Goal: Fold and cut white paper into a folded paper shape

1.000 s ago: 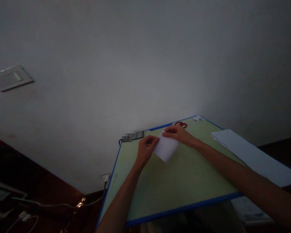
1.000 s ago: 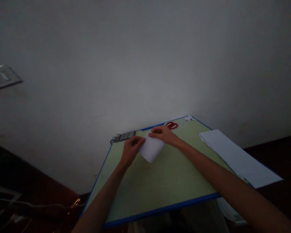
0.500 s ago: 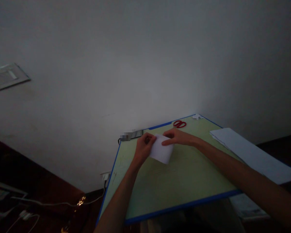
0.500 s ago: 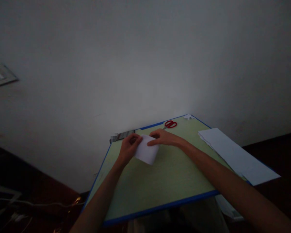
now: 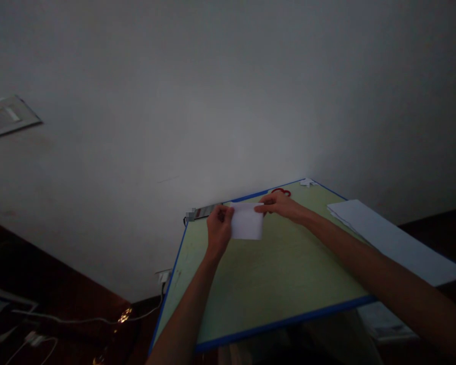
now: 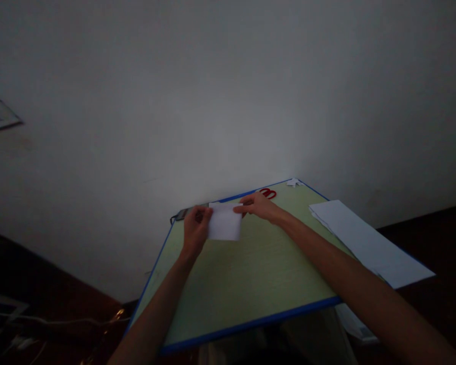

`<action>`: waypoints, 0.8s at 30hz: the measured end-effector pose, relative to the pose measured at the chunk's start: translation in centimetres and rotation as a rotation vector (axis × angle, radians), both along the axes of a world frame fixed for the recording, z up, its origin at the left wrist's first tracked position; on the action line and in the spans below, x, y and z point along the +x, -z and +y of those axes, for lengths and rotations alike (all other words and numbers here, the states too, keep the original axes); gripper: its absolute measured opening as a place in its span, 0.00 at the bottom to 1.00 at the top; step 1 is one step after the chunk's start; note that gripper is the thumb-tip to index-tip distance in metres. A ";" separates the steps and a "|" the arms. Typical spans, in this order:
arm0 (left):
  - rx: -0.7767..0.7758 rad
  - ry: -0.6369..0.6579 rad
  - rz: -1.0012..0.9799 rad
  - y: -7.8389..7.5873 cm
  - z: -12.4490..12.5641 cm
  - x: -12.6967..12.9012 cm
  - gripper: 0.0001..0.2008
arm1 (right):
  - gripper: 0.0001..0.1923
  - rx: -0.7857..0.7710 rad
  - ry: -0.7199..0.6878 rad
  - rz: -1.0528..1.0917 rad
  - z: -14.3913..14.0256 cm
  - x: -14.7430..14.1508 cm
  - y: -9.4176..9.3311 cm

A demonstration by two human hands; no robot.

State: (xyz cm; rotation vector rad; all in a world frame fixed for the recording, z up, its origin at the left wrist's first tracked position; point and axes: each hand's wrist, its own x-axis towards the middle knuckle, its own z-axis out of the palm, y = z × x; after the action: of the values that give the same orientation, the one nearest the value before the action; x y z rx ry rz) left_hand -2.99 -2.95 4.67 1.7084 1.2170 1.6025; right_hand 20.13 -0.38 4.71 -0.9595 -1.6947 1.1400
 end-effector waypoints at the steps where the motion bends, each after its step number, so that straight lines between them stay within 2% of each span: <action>1: 0.001 -0.006 -0.005 0.0 0.0 0.0 0.11 | 0.17 -0.001 -0.001 0.009 0.0 0.1 0.0; 7: 0.003 -0.016 0.000 0.1 0.2 0.0 0.11 | 0.20 -0.014 -0.017 0.029 0.3 0.4 0.1; 10: 0.016 -0.049 0.013 0.2 0.2 -0.2 0.10 | 0.20 -0.037 0.029 0.074 0.1 -0.2 0.2; 14: 0.018 -0.095 -0.011 0.4 0.0 -0.3 0.10 | 0.21 -0.178 0.109 0.149 -0.8 -1.9 0.7; 18: 0.005 -0.107 -0.039 0.4 0.1 -0.4 0.11 | 0.20 -0.326 -0.013 0.253 -1.4 -3.4 1.6; 21: -0.010 -0.112 -0.051 0.5 0.3 -0.4 0.12 | 0.20 -0.302 -0.044 0.287 -1.2 -3.7 2.1; 24: -0.029 -0.120 -0.075 0.6 0.5 -0.5 0.14 | 0.21 -0.214 0.031 0.265 -0.8 -3.6 2.3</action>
State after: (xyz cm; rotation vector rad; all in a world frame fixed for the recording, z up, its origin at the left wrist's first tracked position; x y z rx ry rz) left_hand -3.46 -2.40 4.10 1.5699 1.3214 1.6942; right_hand 16.52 -1.20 2.40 -0.9148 -1.3623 1.3833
